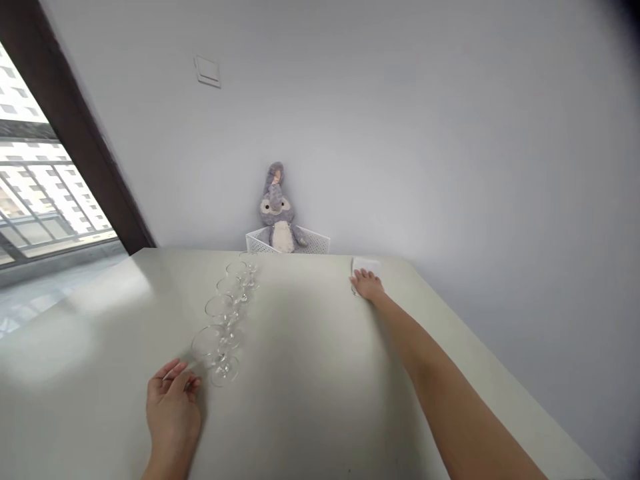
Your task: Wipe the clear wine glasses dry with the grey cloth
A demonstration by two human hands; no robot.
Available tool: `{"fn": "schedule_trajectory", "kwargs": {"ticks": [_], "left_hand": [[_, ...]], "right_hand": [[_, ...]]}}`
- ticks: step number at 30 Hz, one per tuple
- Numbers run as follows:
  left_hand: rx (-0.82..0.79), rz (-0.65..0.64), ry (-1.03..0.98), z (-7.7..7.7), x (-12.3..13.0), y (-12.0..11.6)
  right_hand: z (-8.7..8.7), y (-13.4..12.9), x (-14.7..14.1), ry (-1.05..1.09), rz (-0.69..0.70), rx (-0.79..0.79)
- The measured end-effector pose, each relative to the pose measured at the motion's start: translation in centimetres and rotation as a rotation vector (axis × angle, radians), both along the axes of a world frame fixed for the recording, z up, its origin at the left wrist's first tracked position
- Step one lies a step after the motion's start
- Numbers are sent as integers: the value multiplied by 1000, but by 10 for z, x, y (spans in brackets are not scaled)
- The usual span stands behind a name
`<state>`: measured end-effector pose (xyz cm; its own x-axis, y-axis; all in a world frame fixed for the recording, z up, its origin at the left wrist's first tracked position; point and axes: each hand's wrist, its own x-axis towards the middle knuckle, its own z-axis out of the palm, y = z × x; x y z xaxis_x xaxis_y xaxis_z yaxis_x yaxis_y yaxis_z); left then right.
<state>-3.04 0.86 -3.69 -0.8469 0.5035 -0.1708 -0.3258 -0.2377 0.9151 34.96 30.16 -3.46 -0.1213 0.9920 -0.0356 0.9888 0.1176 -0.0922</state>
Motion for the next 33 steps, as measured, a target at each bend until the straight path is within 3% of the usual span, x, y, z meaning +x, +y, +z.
{"fn": "schedule_trajectory", "kwargs": {"ticks": [4, 7, 10, 13, 17, 21, 24, 26, 30, 33], "left_hand": [[18, -12, 17, 0, 1, 2], [11, 1, 45, 4, 5, 3], [16, 69, 99, 10, 12, 0], [35, 106, 124, 16, 25, -13], [100, -115, -70, 25, 43, -34], [119, -436, -367, 38, 52, -38], [141, -570, -552, 48, 54, -28], [183, -564, -615, 51, 54, -20], [259, -459, -681, 49, 53, -9], [297, -508, -655, 50, 56, -9]], "right_hand": [[-9, -30, 37, -27, -90, 64], [-15, -49, 37, -35, -65, 83], [-19, -73, 10, -22, 115, 67], [-16, -118, -32, 41, 415, 69], [-3, -208, -78, 160, 859, 74], [9, -281, -94, 296, 966, 67], [12, -297, -94, 405, 921, -23], [14, -292, -93, 550, 836, -112], [22, -265, -88, 1140, 378, -344], [30, -242, -79, 1628, 107, -459]]}}
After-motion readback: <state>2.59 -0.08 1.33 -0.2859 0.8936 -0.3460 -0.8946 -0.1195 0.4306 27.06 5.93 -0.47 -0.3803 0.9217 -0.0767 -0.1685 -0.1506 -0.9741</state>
